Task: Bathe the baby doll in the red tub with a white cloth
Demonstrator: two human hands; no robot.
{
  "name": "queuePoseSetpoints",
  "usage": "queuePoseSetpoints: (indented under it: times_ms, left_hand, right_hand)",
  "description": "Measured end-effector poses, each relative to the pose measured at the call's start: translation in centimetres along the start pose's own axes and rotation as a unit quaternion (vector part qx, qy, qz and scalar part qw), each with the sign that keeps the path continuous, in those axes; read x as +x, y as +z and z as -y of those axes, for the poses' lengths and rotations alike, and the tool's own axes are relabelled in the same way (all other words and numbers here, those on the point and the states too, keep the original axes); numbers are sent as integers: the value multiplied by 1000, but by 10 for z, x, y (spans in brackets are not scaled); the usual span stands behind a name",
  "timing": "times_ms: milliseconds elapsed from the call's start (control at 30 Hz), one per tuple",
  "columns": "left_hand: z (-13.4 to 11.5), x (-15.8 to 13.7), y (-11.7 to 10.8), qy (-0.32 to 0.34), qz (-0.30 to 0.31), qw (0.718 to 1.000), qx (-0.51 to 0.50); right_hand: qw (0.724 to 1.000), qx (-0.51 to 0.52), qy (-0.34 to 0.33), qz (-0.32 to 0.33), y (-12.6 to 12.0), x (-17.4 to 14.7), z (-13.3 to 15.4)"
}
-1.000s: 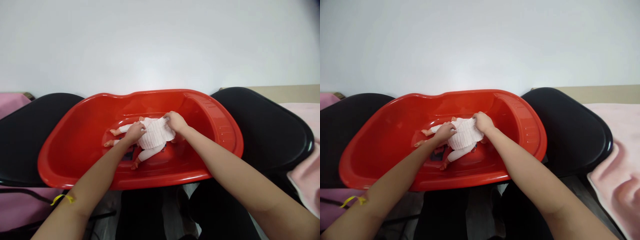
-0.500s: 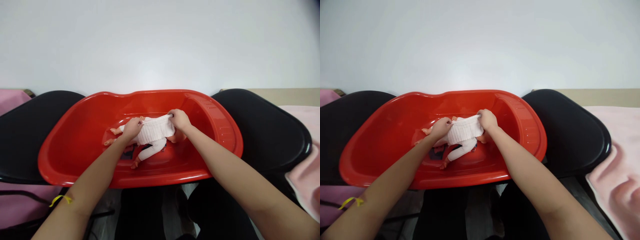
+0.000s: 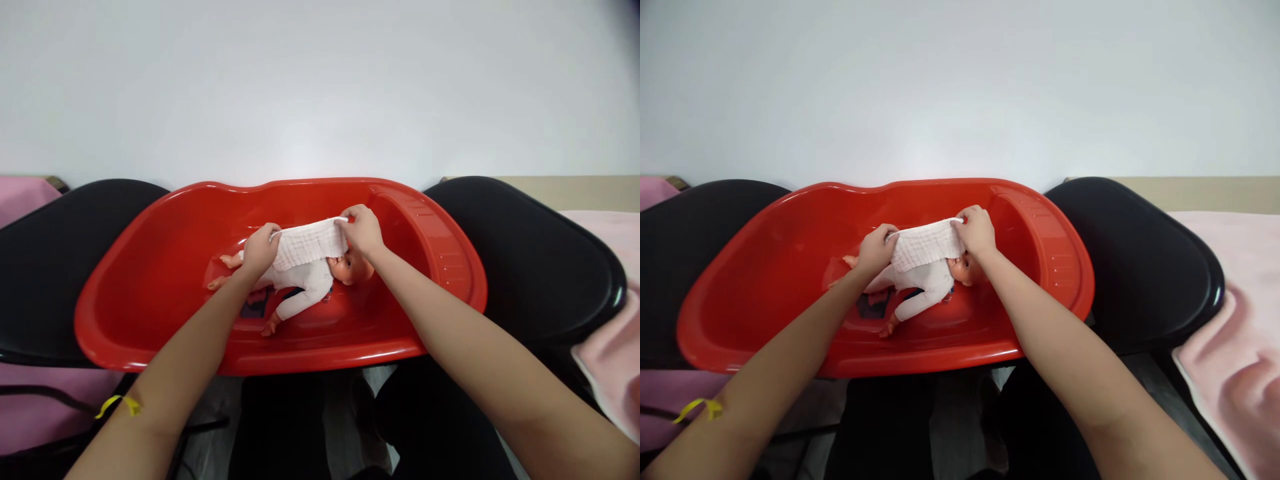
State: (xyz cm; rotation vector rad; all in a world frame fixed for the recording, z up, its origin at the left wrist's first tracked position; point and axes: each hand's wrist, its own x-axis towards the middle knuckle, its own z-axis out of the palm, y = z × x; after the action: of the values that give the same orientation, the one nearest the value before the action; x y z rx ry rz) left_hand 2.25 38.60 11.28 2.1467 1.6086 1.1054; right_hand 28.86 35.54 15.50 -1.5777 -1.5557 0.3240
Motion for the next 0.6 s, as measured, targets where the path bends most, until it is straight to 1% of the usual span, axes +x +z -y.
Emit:
queuePoseSetpoints:
  times_ms: [133,200,300,400,467,600]
  left_hand:
    - [-5,2,-5,-7,-24,997,-67]
    - [-7,4,-6,-31,-46,993,-109]
    - [-6,5,-3,-80,-67,978,-181]
    - [-3,7,-1,-118,-77,962,-236]
    - [-1,8,-1,-129,-93,956,-245]
    - [-3,10,-7,-130,-130,954,-238]
  right_hand:
    - [998,61,30,3,-2,-3,7]
    - [996,79,36,-11,-2,-3,8]
    - [993,105,47,-21,-3,-1,7]
    - [994,97,51,-16,-3,1,6]
    - [995,82,50,-10,-3,1,6]
    - [996,69,49,-1,0,1,4]
